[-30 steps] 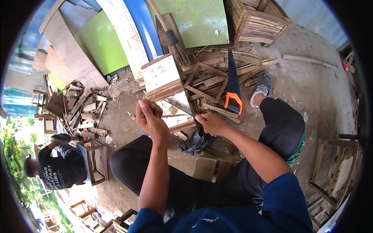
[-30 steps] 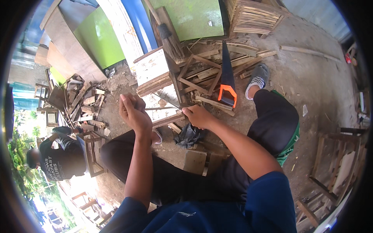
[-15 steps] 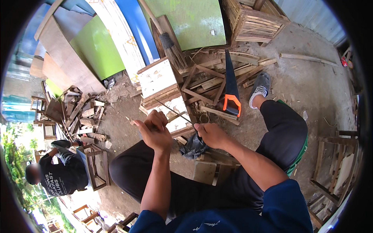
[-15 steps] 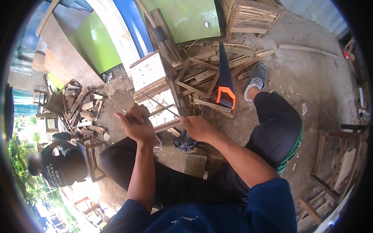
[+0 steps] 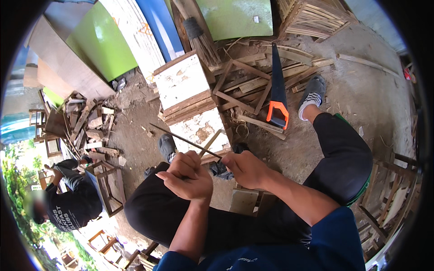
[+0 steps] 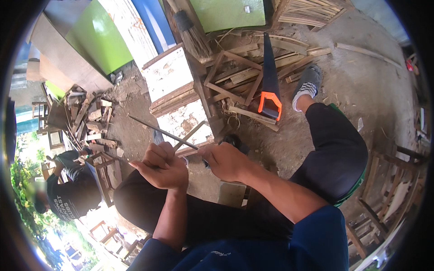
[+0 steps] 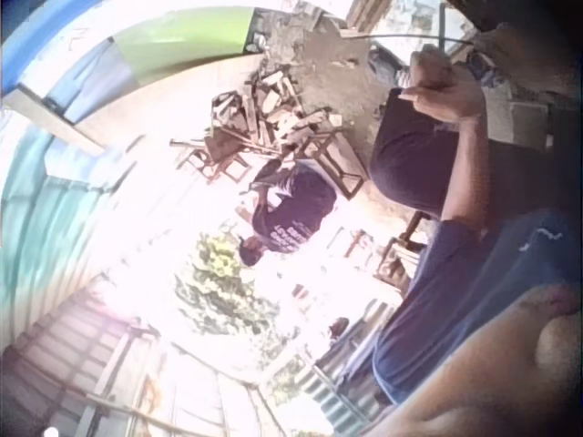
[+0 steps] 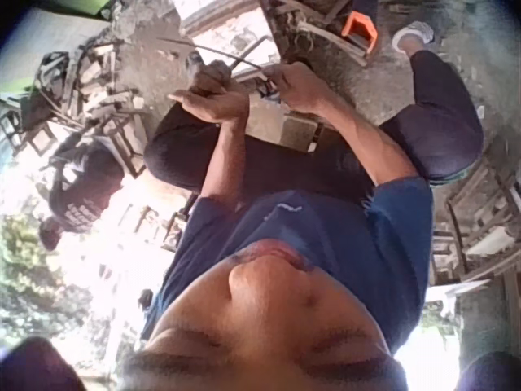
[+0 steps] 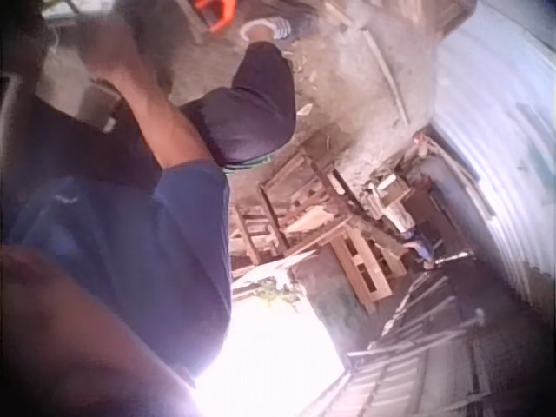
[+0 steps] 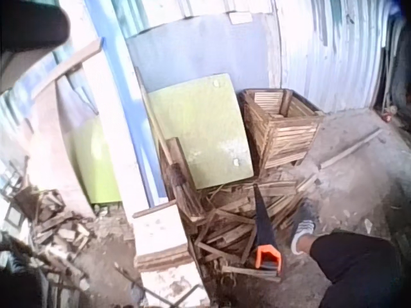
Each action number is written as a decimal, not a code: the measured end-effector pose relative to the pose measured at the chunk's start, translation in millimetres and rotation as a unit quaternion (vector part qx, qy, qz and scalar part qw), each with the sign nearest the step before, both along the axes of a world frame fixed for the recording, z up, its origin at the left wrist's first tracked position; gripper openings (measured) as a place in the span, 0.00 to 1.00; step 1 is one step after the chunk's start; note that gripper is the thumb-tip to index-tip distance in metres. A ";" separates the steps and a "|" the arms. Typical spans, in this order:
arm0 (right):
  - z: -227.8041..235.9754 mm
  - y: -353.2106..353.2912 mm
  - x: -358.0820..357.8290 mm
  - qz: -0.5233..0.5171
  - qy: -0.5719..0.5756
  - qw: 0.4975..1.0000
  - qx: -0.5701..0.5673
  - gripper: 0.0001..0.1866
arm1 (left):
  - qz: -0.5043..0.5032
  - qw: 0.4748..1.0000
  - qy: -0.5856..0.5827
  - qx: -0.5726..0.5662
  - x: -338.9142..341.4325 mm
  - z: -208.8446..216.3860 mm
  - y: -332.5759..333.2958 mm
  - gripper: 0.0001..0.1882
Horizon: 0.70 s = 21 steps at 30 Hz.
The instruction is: The person sits on the floor and uses a knife to sharpen a thin wooden stick. They repeatedly rotate the stick and scrape the blade along its length to create a pointed tip. The person occasionally inspects the stick and continues sharpening until the desired shape is achieved.
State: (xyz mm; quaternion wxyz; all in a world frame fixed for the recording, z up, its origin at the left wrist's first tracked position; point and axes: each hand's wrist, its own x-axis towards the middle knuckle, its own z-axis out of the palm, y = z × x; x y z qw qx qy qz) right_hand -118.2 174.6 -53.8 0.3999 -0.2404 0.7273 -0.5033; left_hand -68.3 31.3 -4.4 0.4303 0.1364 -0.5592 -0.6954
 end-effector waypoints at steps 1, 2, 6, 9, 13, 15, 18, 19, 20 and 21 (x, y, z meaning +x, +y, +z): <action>0.4 -1.4 -3.0 0.033 -0.005 0.999 -0.021 0.26 | -0.013 1.000 0.008 -0.002 -0.2 0.9 0.8 0.36; 1.5 -2.4 -3.7 0.000 -0.010 1.000 0.011 0.25 | 0.005 1.000 -0.002 0.010 -0.2 1.6 2.8 0.36; 0.0 -3.5 -8.1 -0.004 -0.028 0.999 0.029 0.27 | -0.032 0.999 -0.016 -0.015 -5.0 4.5 7.3 0.37; -6.3 -1.2 -4.2 -0.014 -0.027 0.999 0.015 0.29 | -0.026 0.999 -0.038 -0.021 -4.1 7.9 15.0 0.39; -10.4 3.2 -6.2 -0.020 0.013 1.000 0.008 0.26 | -0.078 0.993 -0.066 -0.062 -9.0 11.1 18.6 0.41; -5.9 5.4 -8.3 0.004 -0.016 1.000 -0.003 0.24 | -0.082 0.993 -0.050 -0.072 -10.0 11.3 15.5 0.41; 5.9 5.3 -13.5 0.037 -0.013 0.999 0.025 0.23 | -0.094 0.993 -0.030 -0.072 -10.9 11.0 8.1 0.40; 10.4 5.7 -14.4 0.034 0.003 0.999 0.027 0.22 | -0.100 0.993 -0.034 -0.057 -9.8 11.5 4.6 0.40; 14.1 6.6 -14.9 0.056 -0.004 0.998 0.028 0.22 | -0.092 0.995 -0.026 -0.026 -8.6 11.6 0.7 0.40; 16.3 5.9 -14.2 0.061 -0.005 0.998 0.011 0.21 | -0.088 0.994 -0.019 -0.055 -8.7 9.4 3.9 0.40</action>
